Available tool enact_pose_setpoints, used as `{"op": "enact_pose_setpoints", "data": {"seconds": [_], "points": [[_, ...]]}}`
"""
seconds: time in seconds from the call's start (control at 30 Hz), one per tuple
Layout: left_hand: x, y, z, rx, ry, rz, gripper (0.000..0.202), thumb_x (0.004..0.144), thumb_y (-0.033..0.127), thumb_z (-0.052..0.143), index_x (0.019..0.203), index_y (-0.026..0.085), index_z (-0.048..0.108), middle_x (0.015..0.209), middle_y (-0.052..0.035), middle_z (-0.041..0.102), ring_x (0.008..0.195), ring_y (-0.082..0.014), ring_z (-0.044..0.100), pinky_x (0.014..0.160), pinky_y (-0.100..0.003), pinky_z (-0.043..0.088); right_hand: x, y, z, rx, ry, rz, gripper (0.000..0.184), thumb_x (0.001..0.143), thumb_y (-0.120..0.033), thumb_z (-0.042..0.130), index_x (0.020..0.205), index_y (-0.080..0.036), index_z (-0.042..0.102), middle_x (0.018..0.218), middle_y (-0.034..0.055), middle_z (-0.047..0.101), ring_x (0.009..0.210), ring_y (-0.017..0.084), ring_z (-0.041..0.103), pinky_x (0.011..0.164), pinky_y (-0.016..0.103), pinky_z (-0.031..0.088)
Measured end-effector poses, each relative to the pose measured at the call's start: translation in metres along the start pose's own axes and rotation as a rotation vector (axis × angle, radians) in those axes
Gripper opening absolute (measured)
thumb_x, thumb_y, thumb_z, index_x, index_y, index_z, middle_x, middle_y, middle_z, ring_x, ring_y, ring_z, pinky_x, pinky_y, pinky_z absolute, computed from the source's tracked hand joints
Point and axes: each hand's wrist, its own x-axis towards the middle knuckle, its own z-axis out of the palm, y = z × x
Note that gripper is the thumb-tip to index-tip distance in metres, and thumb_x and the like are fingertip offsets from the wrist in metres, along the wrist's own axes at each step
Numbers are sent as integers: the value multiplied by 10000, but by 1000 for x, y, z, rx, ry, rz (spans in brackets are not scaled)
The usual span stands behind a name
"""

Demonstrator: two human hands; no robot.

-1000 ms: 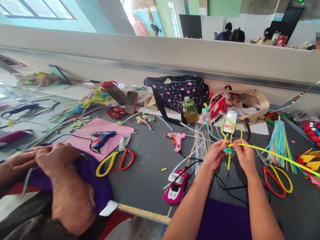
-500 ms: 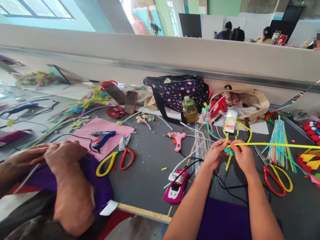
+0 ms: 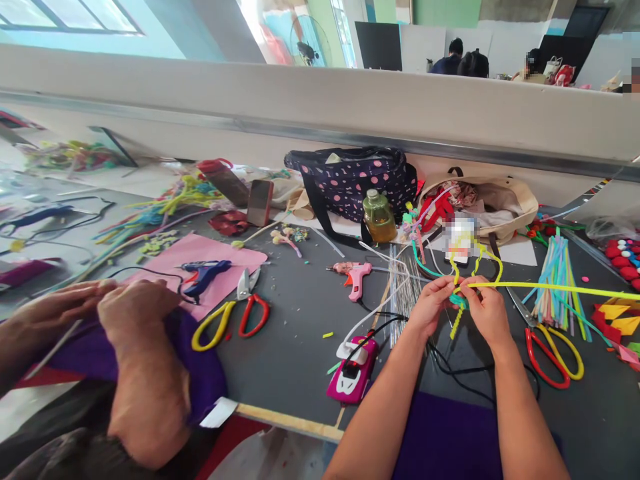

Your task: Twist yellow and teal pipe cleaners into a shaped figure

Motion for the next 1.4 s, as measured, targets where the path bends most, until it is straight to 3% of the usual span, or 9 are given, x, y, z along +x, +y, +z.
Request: {"op": "enact_pose_setpoints", "data": {"seconds": [0.23,0.5,0.67,0.9,1.4], "points": [[1,-5,2,-11,12,5,403,693,383,794,1006,134,746,757,-48,651,658,-110,576,570,-212,483,-1,3,6,48,137,161,261,872,-439,561,816,-208,669,774,30,702,661,177,642,613,263,472],[1,-5,3,19,-19,28,422,679,365,806,1045,164,740,981,-97,706,785,-144,617,646,-225,483,0,4,12,236,214,256,269,808,-435,626,807,-180,708,747,49,722,668,190,659,632,280,504],[-1,-4,6,52,-19,47,428,643,297,834,1041,167,743,952,-82,720,757,-120,608,668,-202,455,1,4,13,308,218,271,264,783,-425,651,788,-169,718,761,55,721,682,188,655,647,290,522],[-2,-4,9,49,-36,102,417,639,302,834,1029,175,754,950,-76,729,798,-155,638,816,-283,471,0,7,17,434,274,321,277,738,-422,698,780,-149,706,800,56,702,681,167,631,599,277,532],[-3,-3,11,84,24,207,375,639,291,832,989,179,759,955,-49,654,752,-120,601,772,-274,489,1,7,18,470,248,311,228,729,-382,701,754,-156,697,787,51,689,679,171,628,645,307,538]]}}
